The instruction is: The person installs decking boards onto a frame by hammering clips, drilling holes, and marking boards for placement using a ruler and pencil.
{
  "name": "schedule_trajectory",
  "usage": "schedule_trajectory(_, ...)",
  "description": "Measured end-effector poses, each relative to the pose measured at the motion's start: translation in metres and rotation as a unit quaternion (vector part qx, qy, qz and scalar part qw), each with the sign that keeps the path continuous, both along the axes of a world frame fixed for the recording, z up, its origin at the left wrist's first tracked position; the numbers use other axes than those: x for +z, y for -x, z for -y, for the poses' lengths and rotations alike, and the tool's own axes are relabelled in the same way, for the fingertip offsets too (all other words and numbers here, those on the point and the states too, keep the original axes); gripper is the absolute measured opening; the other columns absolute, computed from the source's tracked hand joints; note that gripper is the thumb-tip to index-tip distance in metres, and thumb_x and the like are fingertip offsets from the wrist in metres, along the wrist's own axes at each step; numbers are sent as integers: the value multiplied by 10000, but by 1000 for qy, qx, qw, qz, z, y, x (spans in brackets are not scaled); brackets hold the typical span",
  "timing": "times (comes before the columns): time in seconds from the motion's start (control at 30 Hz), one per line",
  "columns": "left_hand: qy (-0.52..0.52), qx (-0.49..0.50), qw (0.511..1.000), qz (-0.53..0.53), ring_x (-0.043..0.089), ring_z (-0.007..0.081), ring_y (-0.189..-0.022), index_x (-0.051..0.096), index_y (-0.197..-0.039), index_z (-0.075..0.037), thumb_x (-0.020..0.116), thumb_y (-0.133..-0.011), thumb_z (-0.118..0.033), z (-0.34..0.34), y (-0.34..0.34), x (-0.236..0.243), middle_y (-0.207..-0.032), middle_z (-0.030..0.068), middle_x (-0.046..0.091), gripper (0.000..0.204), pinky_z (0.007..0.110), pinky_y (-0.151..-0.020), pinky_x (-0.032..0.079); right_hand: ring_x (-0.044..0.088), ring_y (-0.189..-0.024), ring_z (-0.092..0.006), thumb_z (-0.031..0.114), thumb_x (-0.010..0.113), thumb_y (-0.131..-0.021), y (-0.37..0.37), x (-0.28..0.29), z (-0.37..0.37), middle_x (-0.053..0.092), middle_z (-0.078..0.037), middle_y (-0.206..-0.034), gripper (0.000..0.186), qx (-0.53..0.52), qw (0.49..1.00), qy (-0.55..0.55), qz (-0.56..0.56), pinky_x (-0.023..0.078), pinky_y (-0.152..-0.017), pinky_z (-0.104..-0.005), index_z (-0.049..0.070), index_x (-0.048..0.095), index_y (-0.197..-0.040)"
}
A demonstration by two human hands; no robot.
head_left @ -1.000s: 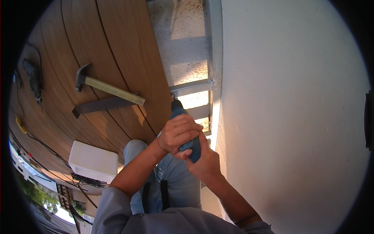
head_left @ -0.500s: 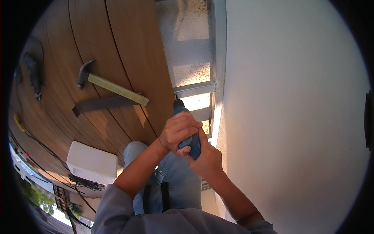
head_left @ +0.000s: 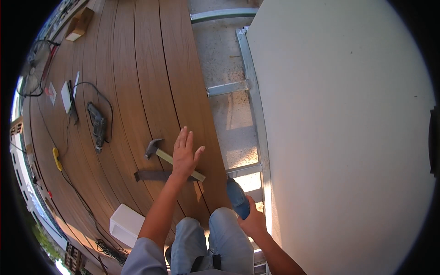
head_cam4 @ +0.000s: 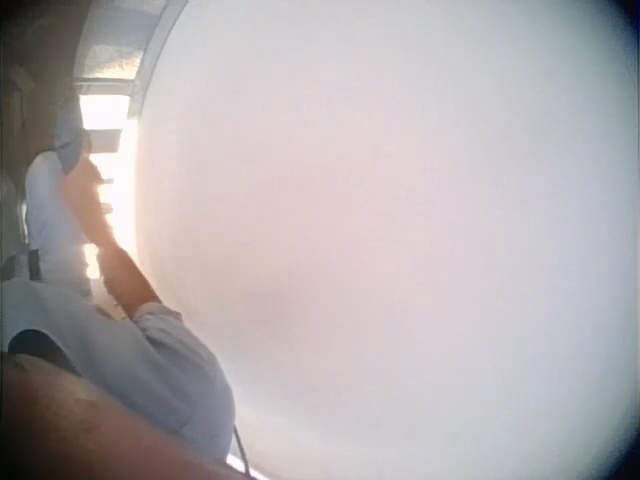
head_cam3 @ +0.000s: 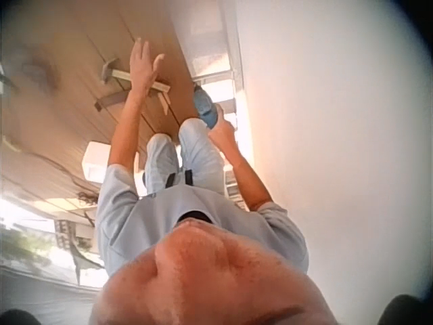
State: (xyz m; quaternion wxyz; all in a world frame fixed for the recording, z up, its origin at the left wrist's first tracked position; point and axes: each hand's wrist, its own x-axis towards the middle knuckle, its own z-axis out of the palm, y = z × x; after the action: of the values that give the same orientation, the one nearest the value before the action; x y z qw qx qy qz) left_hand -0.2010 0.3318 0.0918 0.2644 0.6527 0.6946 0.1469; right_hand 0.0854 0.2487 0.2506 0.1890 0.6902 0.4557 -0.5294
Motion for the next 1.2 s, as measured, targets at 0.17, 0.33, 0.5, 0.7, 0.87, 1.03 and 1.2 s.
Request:
schedule_trajectory(0.17,89,-54,969,-226,173,440,-1572,280,-1573,90,917,-578,-539,-74,58,-41,-1676,323,154,1338,467,-1292,198,724,-950,-465,282,761,-790,2,9,-20,737,-279,-1004,876,13,999,29,14,568,-880,-518,174,354,-1558)
schedule_trajectory(0.33,118,-58,964,-232,157,444,-1575,246,-1582,108,914,-598,-522,-79,42,-54,-1682,332,122,1346,478,-1292,187,702,-880,-500,187,712,-822,-3,3,-7,727,-292,-916,820,4,998,-49,-32,550,-803,-572,163,352,-1558)
schedule_trajectory(0.5,172,-53,950,-254,121,460,-1580,192,-1591,123,903,-637,-514,-82,36,-51,-1689,337,67,1350,475,-1294,170,688,-887,-529,177,702,-812,8,10,-17,720,-308,-913,830,-19,999,-39,-10,540,-804,-597,187,345,-1561)
schedule_trajectory(0.7,162,-48,955,-244,90,464,-1584,163,-1594,130,912,-634,-515,-76,42,-58,-1692,337,39,1378,480,-1294,163,728,-830,-448,151,730,-803,16,15,-6,735,-290,-920,681,-32,985,-169,-23,569,-750,-539,84,493,-1438)
schedule_trajectory(0.87,167,-55,948,-267,74,461,-1587,170,-1598,121,916,-638,-530,-85,34,-56,-1693,340,25,1379,489,-1293,154,716,-976,-473,288,742,-798,13,9,0,738,-274,-1025,846,-12,998,-64,27,561,-891,-527,160,370,-1548)
schedule_trajectory(1.03,175,-149,927,-298,205,451,-1560,335,-1554,108,847,-756,-560,-92,35,-33,-1652,342,227,1159,486,-1251,274,736,-959,-435,211,739,-803,7,-8,35,736,-273,-1059,766,-44,985,-165,36,581,-851,-485,112,451,-1506)
schedule_trajectory(1.2,151,-128,980,-2,537,418,-1304,635,-1293,41,775,-860,-447,25,88,12,-1341,252,604,668,471,-1090,457,714,-618,-216,-44,653,-784,-10,-38,64,705,-153,-827,536,-249,943,-180,-130,562,-533,-346,-2,528,-1303)
